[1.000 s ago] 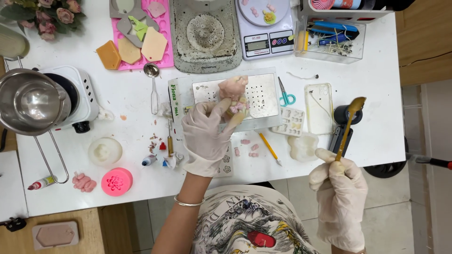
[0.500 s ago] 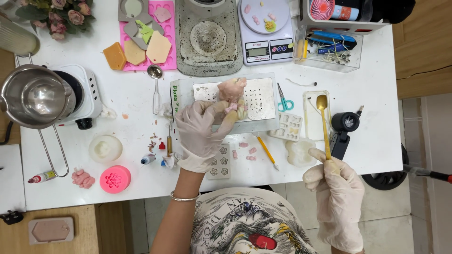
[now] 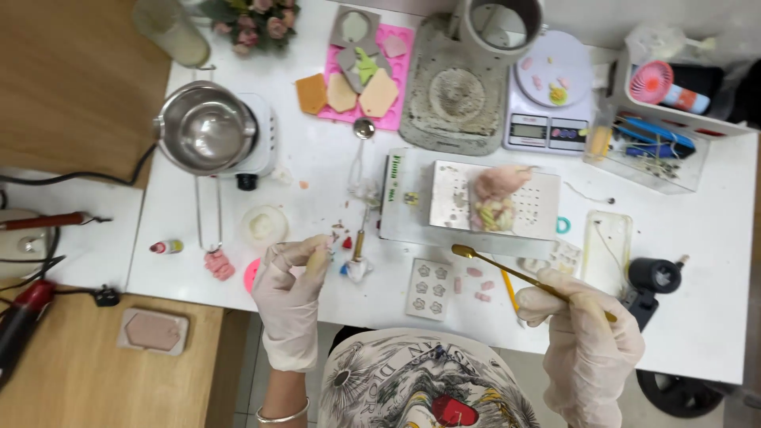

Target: Decorating a teddy bear shaped wax candle with small wax floral pieces using liquid wax as adhesive and a heat gun.

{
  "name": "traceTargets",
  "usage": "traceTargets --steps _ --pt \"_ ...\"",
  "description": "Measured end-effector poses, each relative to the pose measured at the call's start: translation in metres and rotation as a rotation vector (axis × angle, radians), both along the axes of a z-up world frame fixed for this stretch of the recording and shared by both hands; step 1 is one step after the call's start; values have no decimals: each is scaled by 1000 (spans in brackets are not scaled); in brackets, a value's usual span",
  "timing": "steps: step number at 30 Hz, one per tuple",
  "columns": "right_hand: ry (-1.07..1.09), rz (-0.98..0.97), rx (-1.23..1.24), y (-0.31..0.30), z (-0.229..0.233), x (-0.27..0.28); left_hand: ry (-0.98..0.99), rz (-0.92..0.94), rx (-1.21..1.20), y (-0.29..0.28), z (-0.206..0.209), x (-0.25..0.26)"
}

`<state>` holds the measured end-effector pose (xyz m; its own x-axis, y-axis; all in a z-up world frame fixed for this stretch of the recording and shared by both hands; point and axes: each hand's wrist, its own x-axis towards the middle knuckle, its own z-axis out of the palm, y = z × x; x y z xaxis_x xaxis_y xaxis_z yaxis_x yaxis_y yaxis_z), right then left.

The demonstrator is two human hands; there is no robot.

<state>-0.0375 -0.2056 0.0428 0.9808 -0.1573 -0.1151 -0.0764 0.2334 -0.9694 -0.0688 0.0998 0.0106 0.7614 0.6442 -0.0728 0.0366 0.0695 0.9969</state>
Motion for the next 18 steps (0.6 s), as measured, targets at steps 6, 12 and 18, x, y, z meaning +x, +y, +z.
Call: traceTargets --steps 6,12,18 --pt "-47 -33 2 34 18 14 -170 -201 636 10 25 23" --pt "-57 16 -9 67 11 31 -165 -142 712 27 14 29" --pt "-1 474 33 181 -17 87 -16 37 428 96 -4 -5"
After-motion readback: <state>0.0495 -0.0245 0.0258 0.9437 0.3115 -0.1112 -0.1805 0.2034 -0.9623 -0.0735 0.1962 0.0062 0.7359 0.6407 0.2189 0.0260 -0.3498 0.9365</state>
